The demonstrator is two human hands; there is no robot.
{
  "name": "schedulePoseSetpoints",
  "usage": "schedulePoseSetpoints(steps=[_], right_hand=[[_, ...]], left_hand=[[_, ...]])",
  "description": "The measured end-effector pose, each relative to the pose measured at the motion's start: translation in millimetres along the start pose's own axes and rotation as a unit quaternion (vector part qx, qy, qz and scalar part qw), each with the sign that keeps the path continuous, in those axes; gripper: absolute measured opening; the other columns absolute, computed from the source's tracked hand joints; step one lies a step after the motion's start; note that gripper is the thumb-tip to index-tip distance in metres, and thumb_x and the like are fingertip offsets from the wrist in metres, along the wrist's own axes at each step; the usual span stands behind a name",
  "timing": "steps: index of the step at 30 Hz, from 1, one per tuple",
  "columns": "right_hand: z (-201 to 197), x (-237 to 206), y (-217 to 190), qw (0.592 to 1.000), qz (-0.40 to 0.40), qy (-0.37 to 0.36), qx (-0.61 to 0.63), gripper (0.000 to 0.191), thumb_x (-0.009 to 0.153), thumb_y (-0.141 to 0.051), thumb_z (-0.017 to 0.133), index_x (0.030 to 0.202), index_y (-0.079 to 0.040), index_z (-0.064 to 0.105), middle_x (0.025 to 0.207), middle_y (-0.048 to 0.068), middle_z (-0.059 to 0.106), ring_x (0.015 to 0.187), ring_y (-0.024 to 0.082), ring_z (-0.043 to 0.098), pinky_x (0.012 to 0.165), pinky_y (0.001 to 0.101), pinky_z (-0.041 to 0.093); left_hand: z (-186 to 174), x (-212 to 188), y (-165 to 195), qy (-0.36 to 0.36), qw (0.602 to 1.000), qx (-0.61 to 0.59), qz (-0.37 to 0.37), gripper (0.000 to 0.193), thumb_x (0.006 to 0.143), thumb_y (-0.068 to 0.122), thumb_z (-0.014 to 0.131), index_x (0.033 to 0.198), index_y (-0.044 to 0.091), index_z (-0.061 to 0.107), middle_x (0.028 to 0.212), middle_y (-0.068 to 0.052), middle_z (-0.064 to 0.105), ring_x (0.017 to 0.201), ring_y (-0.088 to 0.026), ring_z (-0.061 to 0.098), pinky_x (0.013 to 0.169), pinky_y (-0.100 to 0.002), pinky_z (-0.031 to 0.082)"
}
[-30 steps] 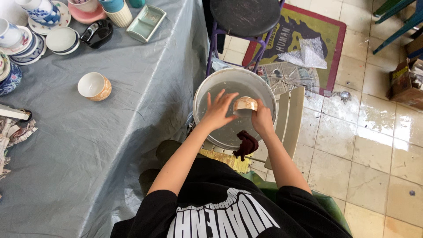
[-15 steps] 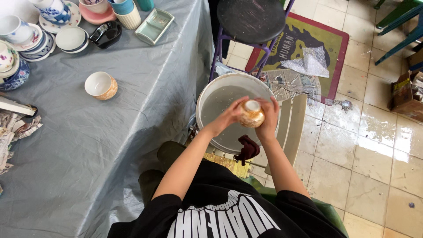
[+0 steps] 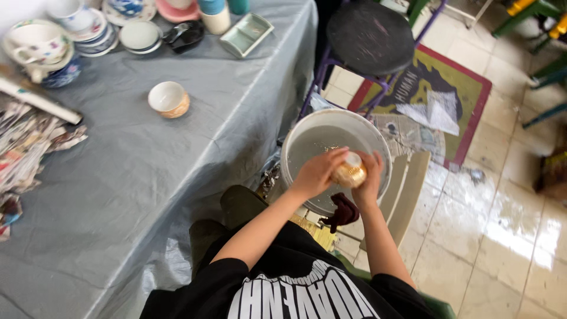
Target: The person sits at a table and washes ceramic cups, bowls and dishes one at a time in a bucket of water, rubbing them with a dark cloth. Cleaned pieces are placed on the plastic-covered table beside the bucket.
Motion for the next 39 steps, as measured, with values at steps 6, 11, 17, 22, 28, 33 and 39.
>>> schedulePoseSetpoints(steps=[6, 11, 17, 22, 28, 33, 39], right_hand=[[5, 2, -3, 0.996, 0.000, -0.011, -0.084, 0.048, 0.085, -0.007, 0.075, 0.127, -0.006, 0.053, 0.124, 0.012, 0.062, 0.125, 0.040, 0.053, 0.118, 0.0511, 0.032], [12, 14, -22, 0.892, 0.181, -0.214, 0.354, 0.038, 0.108, -0.015, 0.053, 0.143, -0.002, 0.046, 0.136, 0.011, 0.058, 0.128, 0.020, 0.053, 0.111, 0.0346, 0.040], [43, 43, -54, 0.852, 0.221, -0.267, 0.392, 0.077, 0.106, -0.059, 0.040, 0.159, -0.004, 0.030, 0.153, 0.020, 0.049, 0.142, 0.032, 0.049, 0.119, 0.0520, 0.028], [93, 35, -55, 0.841, 0.185, -0.283, 0.423, 0.069, 0.113, -0.054, 0.041, 0.154, 0.001, 0.033, 0.151, 0.026, 0.050, 0.135, 0.037, 0.054, 0.112, 0.0535, 0.036], [143, 39, -37, 0.832, 0.155, -0.262, 0.465, 0.059, 0.122, -0.047, 0.041, 0.151, 0.004, 0.036, 0.145, 0.031, 0.053, 0.130, 0.042, 0.060, 0.107, 0.0534, 0.050], [158, 45, -35, 0.834, 0.126, -0.250, 0.475, 0.038, 0.127, -0.029, 0.043, 0.140, 0.006, 0.041, 0.132, 0.030, 0.058, 0.119, 0.041, 0.065, 0.102, 0.0514, 0.056], [145, 44, -34, 0.828, 0.128, -0.252, 0.483, 0.019, 0.123, -0.010, 0.044, 0.133, 0.007, 0.044, 0.120, 0.026, 0.063, 0.111, 0.038, 0.068, 0.098, 0.0478, 0.058]], left_hand=[[3, 4, 7, 0.088, 0.987, 0.132, -0.020, 0.071, 0.080, 0.014, 0.073, 0.146, 0.016, 0.047, 0.123, -0.009, 0.068, 0.115, -0.029, 0.068, 0.096, -0.048, 0.052], [-52, -3, -4, 0.047, 0.938, 0.086, -0.333, 0.028, 0.102, 0.027, 0.057, 0.126, 0.014, 0.054, 0.081, -0.007, 0.072, 0.075, -0.030, 0.072, 0.071, -0.048, 0.054], [-206, -106, 3, 0.257, 0.819, -0.055, -0.511, 0.032, 0.102, 0.026, 0.042, 0.124, 0.006, 0.052, 0.073, -0.011, 0.075, 0.067, -0.025, 0.075, 0.071, -0.042, 0.054], [-317, -279, 59, 0.486, 0.700, -0.052, -0.521, 0.043, 0.100, 0.033, 0.033, 0.129, 0.005, 0.046, 0.089, -0.010, 0.073, 0.063, -0.027, 0.072, 0.071, -0.042, 0.057], [-406, -468, 131, 0.676, 0.530, 0.189, -0.476, 0.041, 0.105, 0.031, 0.032, 0.121, -0.004, 0.044, 0.081, -0.021, 0.075, 0.071, -0.029, 0.075, 0.078, -0.044, 0.056], [-474, -549, 138, 0.658, 0.406, 0.265, -0.576, 0.054, 0.107, 0.040, 0.025, 0.115, -0.010, 0.042, 0.076, -0.021, 0.076, 0.070, -0.031, 0.075, 0.070, -0.043, 0.057], [-505, -579, 133, 0.668, 0.282, 0.260, -0.638, 0.073, 0.110, 0.057, 0.021, 0.115, -0.009, 0.054, 0.086, -0.018, 0.073, 0.082, -0.034, 0.077, 0.078, -0.044, 0.059]])
Point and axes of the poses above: each hand's wrist, its own x-axis towards the middle knuckle, its own z-axis out of the palm, y = z × x, the point moved 2 cm from there along x, towards the middle knuckle
